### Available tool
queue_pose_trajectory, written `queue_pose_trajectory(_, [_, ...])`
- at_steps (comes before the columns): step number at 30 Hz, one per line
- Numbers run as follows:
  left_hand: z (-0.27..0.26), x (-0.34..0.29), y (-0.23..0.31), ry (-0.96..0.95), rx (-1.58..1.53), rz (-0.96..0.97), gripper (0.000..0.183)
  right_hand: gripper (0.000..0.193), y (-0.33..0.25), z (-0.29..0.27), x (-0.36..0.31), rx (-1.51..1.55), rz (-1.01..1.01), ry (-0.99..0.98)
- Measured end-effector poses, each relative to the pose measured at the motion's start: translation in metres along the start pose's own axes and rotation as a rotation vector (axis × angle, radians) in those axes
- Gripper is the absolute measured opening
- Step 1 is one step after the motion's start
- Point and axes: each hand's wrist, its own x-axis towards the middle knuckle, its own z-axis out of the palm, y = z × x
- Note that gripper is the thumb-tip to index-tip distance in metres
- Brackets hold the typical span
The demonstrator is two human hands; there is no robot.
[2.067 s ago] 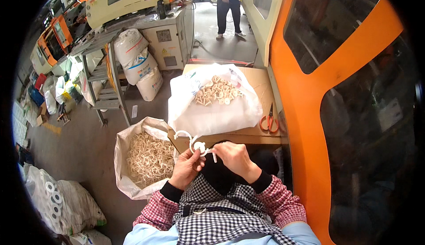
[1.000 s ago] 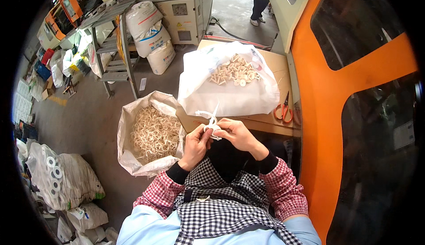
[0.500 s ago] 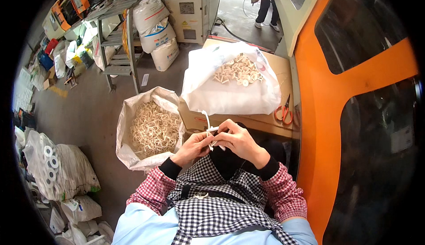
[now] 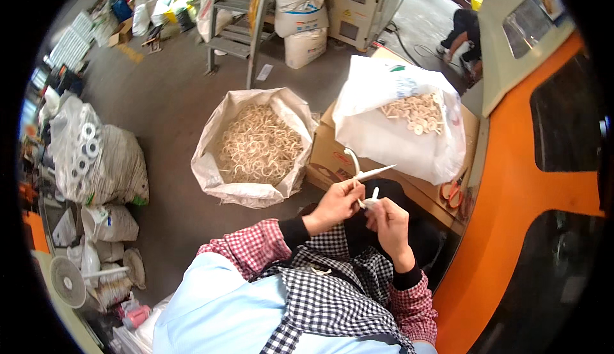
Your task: The person repeatedly opens an injection molding machine, retrieves a white plastic component, and assembles it with a small metal pin. The assembled parts are placed into a bag on the workbench.
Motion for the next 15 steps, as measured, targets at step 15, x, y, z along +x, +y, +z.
queue_pose_trajectory(15, [-0.120,-0.036,-0.057,0.556,0.886,0.542,0.011,0.037,0.057,-0.071,0.145,0.242,0.204,0.518])
